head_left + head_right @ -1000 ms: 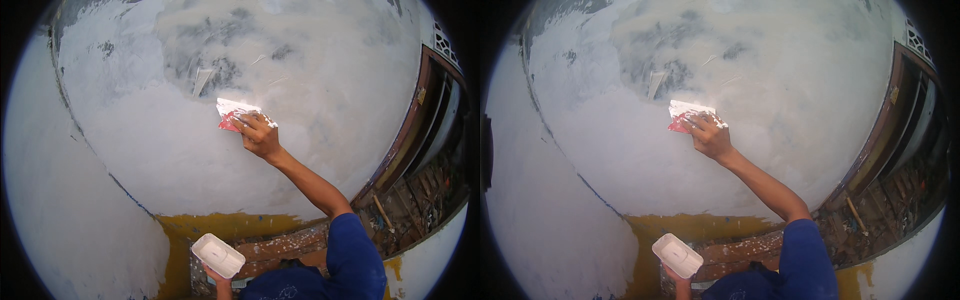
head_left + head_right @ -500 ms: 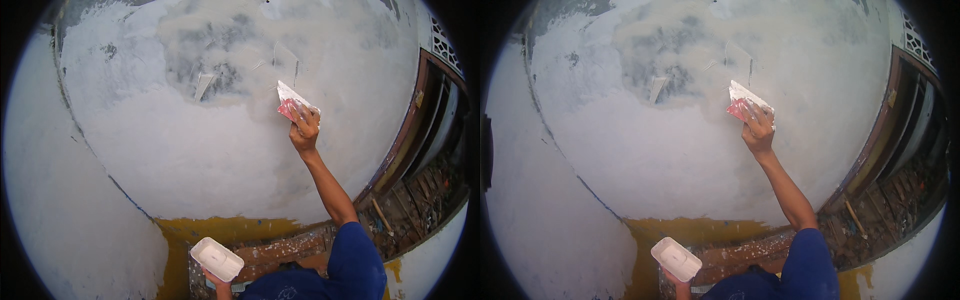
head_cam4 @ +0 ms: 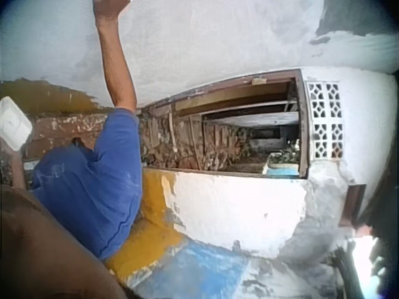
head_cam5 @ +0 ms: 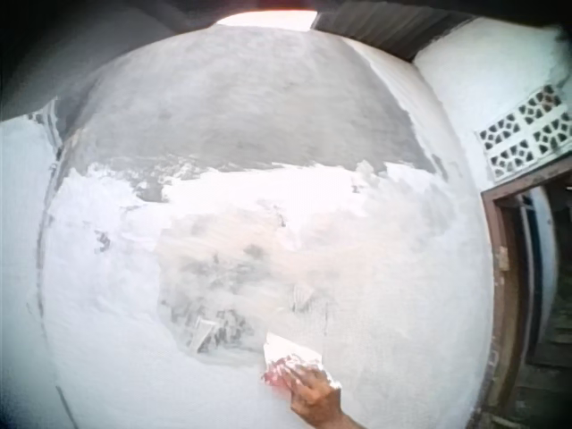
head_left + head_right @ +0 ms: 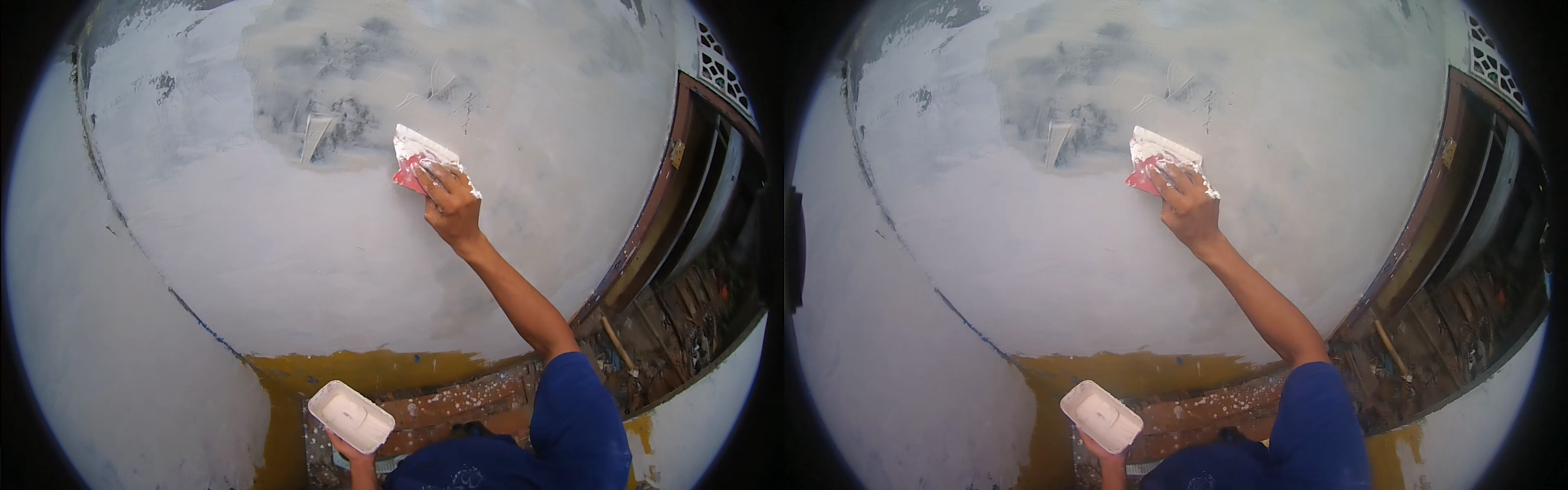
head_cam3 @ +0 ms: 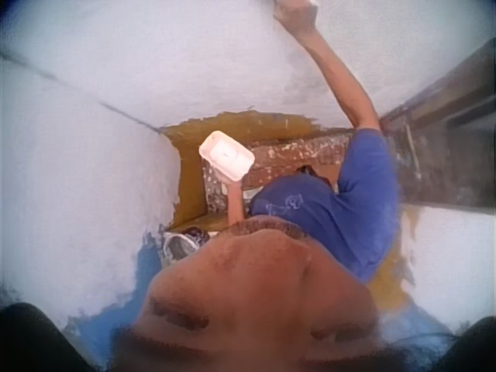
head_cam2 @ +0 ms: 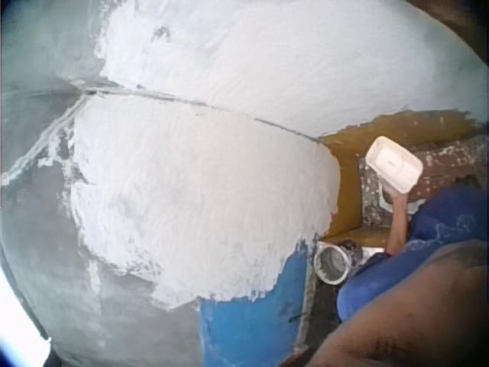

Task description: The person applies white putty to a wall using a spatula and then picks up more putty from a tray.

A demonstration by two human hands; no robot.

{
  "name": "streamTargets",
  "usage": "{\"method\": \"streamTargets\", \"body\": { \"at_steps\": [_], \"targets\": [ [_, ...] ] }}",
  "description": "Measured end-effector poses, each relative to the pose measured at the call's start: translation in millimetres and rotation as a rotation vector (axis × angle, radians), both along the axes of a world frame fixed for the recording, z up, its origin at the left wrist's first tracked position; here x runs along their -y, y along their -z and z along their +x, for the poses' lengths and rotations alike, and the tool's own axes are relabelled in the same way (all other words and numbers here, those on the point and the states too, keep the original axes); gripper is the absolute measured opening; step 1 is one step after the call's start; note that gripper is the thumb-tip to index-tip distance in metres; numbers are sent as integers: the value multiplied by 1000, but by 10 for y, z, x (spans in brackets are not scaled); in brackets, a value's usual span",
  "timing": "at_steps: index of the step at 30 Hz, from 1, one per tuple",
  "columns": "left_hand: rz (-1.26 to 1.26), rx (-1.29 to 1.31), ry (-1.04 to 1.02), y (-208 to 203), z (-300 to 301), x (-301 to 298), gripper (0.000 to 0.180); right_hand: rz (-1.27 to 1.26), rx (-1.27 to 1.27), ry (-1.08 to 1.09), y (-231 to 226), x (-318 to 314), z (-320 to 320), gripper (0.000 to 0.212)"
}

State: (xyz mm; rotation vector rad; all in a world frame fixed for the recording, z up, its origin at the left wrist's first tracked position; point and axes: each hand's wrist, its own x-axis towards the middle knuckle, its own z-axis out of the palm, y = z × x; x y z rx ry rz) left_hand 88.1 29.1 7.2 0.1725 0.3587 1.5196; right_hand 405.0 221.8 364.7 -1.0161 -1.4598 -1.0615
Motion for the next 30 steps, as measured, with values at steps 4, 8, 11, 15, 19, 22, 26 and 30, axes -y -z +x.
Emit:
{"method": "streamTargets", "body": {
  "at_steps": [4, 8, 11, 15, 19, 22, 26, 30],
  "targets": [
    [-29, 58, 13, -85, 19, -17, 66, -82, -42, -260, -11, 16, -159, 46],
    [24, 45, -26, 161, -62, 32, 71, 254, -111, -175, -786, 117, 263, 46],
    [56, -47, -32, 239, -35, 94, 72, 297, -1, 112, -1021, -49, 521, 44],
    [50, -29, -30, 251, -16, 82, 72, 60, 121, 38, -424, -40, 141, 43],
    [-23, 43, -68, 218, 1, 84, 65, -252, 41, -223, 11, 145, -102, 45],
    [34, -22, -55, 170, -56, 125, 70, -6, -131, -267, -148, 158, 206, 41],
    [-8, 30, -40, 193, -95, 126, 70, 234, -153, 126, -432, 65, 582, 46],
    [-29, 23, -22, 214, -119, 108, 67, -18, -46, 143, 19, -152, 237, 50]
  ]
}}
